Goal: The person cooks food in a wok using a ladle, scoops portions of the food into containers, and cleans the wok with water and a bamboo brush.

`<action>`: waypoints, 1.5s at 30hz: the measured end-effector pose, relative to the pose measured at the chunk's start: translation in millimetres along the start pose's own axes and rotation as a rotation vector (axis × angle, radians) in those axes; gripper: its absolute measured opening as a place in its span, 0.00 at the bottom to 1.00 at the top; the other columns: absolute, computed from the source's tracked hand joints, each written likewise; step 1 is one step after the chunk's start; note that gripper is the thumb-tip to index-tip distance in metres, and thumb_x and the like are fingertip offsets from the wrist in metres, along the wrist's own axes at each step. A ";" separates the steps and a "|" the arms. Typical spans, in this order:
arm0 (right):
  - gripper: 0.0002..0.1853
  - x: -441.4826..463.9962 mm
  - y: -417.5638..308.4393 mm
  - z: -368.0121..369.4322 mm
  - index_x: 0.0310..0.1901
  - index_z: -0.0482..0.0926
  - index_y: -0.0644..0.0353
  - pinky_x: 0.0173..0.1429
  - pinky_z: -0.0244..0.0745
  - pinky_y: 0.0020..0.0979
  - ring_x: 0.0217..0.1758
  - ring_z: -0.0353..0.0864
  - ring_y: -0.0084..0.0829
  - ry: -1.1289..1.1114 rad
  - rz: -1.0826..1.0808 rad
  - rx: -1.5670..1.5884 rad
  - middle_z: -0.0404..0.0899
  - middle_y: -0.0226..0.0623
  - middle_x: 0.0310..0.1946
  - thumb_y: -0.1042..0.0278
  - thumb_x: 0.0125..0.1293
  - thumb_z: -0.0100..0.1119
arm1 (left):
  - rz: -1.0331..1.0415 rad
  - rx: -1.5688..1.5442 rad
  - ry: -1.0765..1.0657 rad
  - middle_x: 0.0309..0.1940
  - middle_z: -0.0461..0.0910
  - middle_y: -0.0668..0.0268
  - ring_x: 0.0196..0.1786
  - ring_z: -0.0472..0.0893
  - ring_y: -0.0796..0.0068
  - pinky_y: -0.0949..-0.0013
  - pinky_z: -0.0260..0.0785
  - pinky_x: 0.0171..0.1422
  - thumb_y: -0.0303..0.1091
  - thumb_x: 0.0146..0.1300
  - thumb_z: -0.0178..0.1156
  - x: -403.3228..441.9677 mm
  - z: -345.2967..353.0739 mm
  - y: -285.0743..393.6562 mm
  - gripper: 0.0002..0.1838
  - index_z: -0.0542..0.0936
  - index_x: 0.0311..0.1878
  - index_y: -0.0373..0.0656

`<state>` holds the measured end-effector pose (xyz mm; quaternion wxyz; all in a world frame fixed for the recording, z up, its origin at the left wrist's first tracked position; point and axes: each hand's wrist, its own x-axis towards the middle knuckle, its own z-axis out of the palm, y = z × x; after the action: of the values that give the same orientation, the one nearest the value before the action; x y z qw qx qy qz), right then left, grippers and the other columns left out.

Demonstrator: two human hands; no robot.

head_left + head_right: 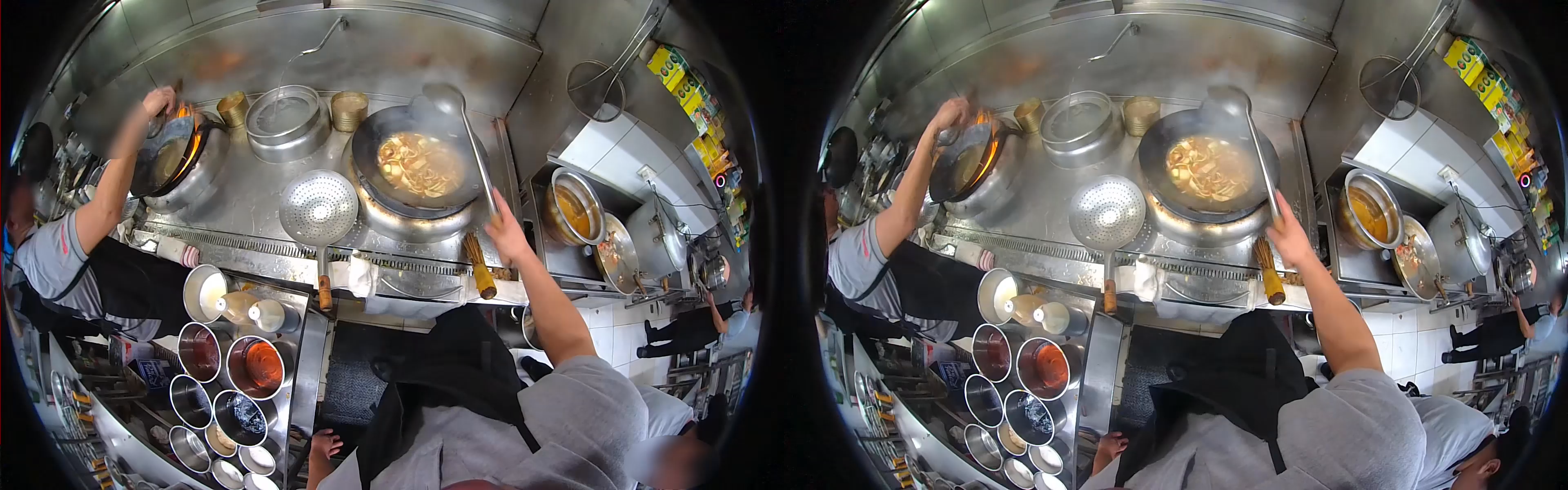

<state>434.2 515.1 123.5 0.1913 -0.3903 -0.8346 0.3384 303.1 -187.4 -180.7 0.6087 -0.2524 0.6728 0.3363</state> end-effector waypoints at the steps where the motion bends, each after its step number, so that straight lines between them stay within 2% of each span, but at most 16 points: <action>1: 0.47 17.5 -20.7 5.3 0.77 0.43 0.39 0.39 0.78 0.44 0.30 0.81 0.46 -0.002 -0.036 0.049 0.79 0.50 0.46 0.78 0.60 0.55 | 0.003 -0.005 0.006 0.54 0.80 0.55 0.43 0.85 0.60 0.58 0.77 0.39 0.22 0.68 0.44 -5.7 -0.9 2.0 0.24 0.67 0.66 0.49; 3: 0.49 45.4 -65.6 17.9 0.77 0.38 0.39 0.28 0.76 0.39 0.23 0.75 0.34 -0.082 0.206 0.710 0.74 0.41 0.38 0.79 0.62 0.55 | 0.085 -0.139 0.035 0.53 0.80 0.55 0.42 0.85 0.61 0.60 0.77 0.39 0.20 0.67 0.43 -18.9 -0.9 12.6 0.24 0.67 0.66 0.48; 9: 0.34 131.6 -81.6 89.5 0.69 0.55 0.48 0.17 0.64 0.25 0.16 0.68 0.21 -0.311 0.366 0.832 0.68 0.28 0.24 0.78 0.63 0.55 | 0.278 -0.139 0.152 0.52 0.81 0.55 0.39 0.85 0.64 0.63 0.76 0.37 0.19 0.63 0.42 -60.4 4.1 44.5 0.26 0.66 0.66 0.45; 17: 0.38 263.5 -157.9 199.3 0.72 0.54 0.56 0.17 0.66 0.31 0.16 0.68 0.25 -0.322 0.173 0.799 0.70 0.37 0.28 0.79 0.60 0.55 | 0.187 -0.355 0.328 0.49 0.82 0.57 0.33 0.84 0.68 0.65 0.73 0.32 0.22 0.63 0.43 -100.2 34.9 13.1 0.24 0.69 0.64 0.44; 20: 0.41 333.6 -165.7 291.6 0.76 0.47 0.53 0.26 0.77 0.38 0.26 0.82 0.39 -0.256 0.069 0.262 0.80 0.54 0.45 0.75 0.61 0.50 | 0.159 -0.471 0.401 0.47 0.83 0.60 0.33 0.84 0.69 0.66 0.73 0.31 0.27 0.66 0.46 -123.0 62.1 -9.0 0.20 0.72 0.60 0.45; 21: 0.43 339.0 -175.5 312.5 0.77 0.44 0.46 0.18 0.66 0.40 0.18 0.74 0.36 -0.202 0.043 0.123 0.77 0.45 0.29 0.77 0.60 0.47 | 0.144 -0.505 0.415 0.45 0.84 0.61 0.33 0.83 0.70 0.68 0.72 0.31 0.30 0.69 0.46 -129.8 74.9 -15.5 0.17 0.74 0.58 0.46; 23: 0.31 331.8 -218.4 316.6 0.67 0.66 0.59 0.18 0.65 0.39 0.15 0.72 0.38 -0.141 0.164 0.257 0.75 0.43 0.22 0.78 0.59 0.49 | 0.135 -0.565 0.404 0.43 0.84 0.60 0.33 0.83 0.70 0.69 0.73 0.32 0.29 0.68 0.48 -145.1 96.4 -24.1 0.17 0.74 0.58 0.44; 24: 0.19 389.8 -201.9 348.9 0.52 0.71 0.63 0.18 0.66 0.37 0.15 0.71 0.36 -0.503 0.193 0.659 0.73 0.41 0.18 0.79 0.57 0.49 | 0.122 -0.606 0.376 0.42 0.84 0.60 0.33 0.84 0.70 0.70 0.73 0.33 0.27 0.66 0.50 -153.5 107.3 -27.5 0.17 0.74 0.57 0.43; 26: 0.11 415.1 -226.7 351.9 0.18 0.66 0.60 0.19 0.66 0.28 0.16 0.69 0.30 -0.641 0.505 1.266 0.68 0.36 0.14 0.81 0.54 0.51 | 0.147 -0.580 0.447 0.40 0.85 0.60 0.34 0.83 0.70 0.70 0.73 0.35 0.25 0.65 0.53 -161.9 133.8 -35.7 0.16 0.76 0.56 0.41; 29: 0.09 403.6 -228.2 326.9 0.24 0.65 0.58 0.19 0.63 0.22 0.19 0.69 0.25 -0.644 0.669 1.842 0.67 0.31 0.19 0.81 0.55 0.54 | 0.135 -0.446 0.432 0.51 0.82 0.59 0.39 0.85 0.62 0.59 0.77 0.35 0.20 0.64 0.44 -154.7 152.4 -29.7 0.24 0.71 0.63 0.44; 33: 0.15 355.8 -193.9 284.1 0.41 0.65 0.57 0.22 0.66 0.27 0.22 0.71 0.26 -0.892 0.425 1.589 0.67 0.33 0.22 0.81 0.58 0.59 | 0.008 -0.387 0.299 0.49 0.83 0.61 0.36 0.84 0.68 0.68 0.75 0.34 0.21 0.64 0.46 -173.2 145.1 4.1 0.21 0.74 0.60 0.43; 36: 0.39 329.3 -179.4 222.3 0.71 0.52 0.51 0.21 0.65 0.27 0.21 0.70 0.23 -0.798 0.377 1.268 0.71 0.32 0.25 0.79 0.61 0.59 | 0.299 -0.459 0.275 0.40 0.85 0.62 0.30 0.82 0.75 0.71 0.73 0.31 0.21 0.62 0.47 -170.5 106.2 31.5 0.17 0.81 0.50 0.40; 40: 0.43 290.8 -185.1 155.8 0.76 0.49 0.47 0.15 0.60 0.26 0.18 0.69 0.21 -0.720 0.087 0.479 0.70 0.31 0.25 0.79 0.60 0.54 | 0.786 -0.176 0.514 0.27 0.81 0.65 0.26 0.77 0.78 0.71 0.69 0.30 0.26 0.61 0.48 -244.4 52.6 146.3 0.14 0.84 0.38 0.38; 41: 0.41 290.1 -180.2 142.1 0.75 0.55 0.49 0.23 0.72 0.33 0.24 0.76 0.28 -0.699 -0.118 0.213 0.77 0.37 0.32 0.78 0.59 0.55 | 0.748 -0.057 0.619 0.25 0.79 0.65 0.27 0.75 0.78 0.70 0.68 0.33 0.28 0.62 0.49 -250.5 30.9 166.3 0.13 0.83 0.37 0.37; 42: 0.39 307.8 -135.0 156.1 0.74 0.58 0.50 0.41 0.78 0.39 0.36 0.82 0.38 -0.380 -0.811 0.034 0.81 0.46 0.44 0.78 0.58 0.55 | 0.879 0.089 0.792 0.24 0.78 0.62 0.26 0.74 0.75 0.68 0.68 0.34 0.31 0.64 0.51 -277.9 24.2 200.6 0.13 0.83 0.40 0.35; 45: 0.42 210.4 -165.9 119.4 0.76 0.53 0.47 0.50 0.75 0.37 0.46 0.82 0.43 -0.385 -0.424 -0.079 0.77 0.51 0.57 0.78 0.59 0.53 | 0.984 0.105 0.998 0.36 0.84 0.51 0.40 0.84 0.63 0.64 0.73 0.46 0.29 0.63 0.53 -259.4 -23.3 245.9 0.14 0.82 0.48 0.36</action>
<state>147.0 552.4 170.2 0.0807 -0.1427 -0.9310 0.3261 137.8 -64.3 112.2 0.0159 -0.0132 0.9232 0.3838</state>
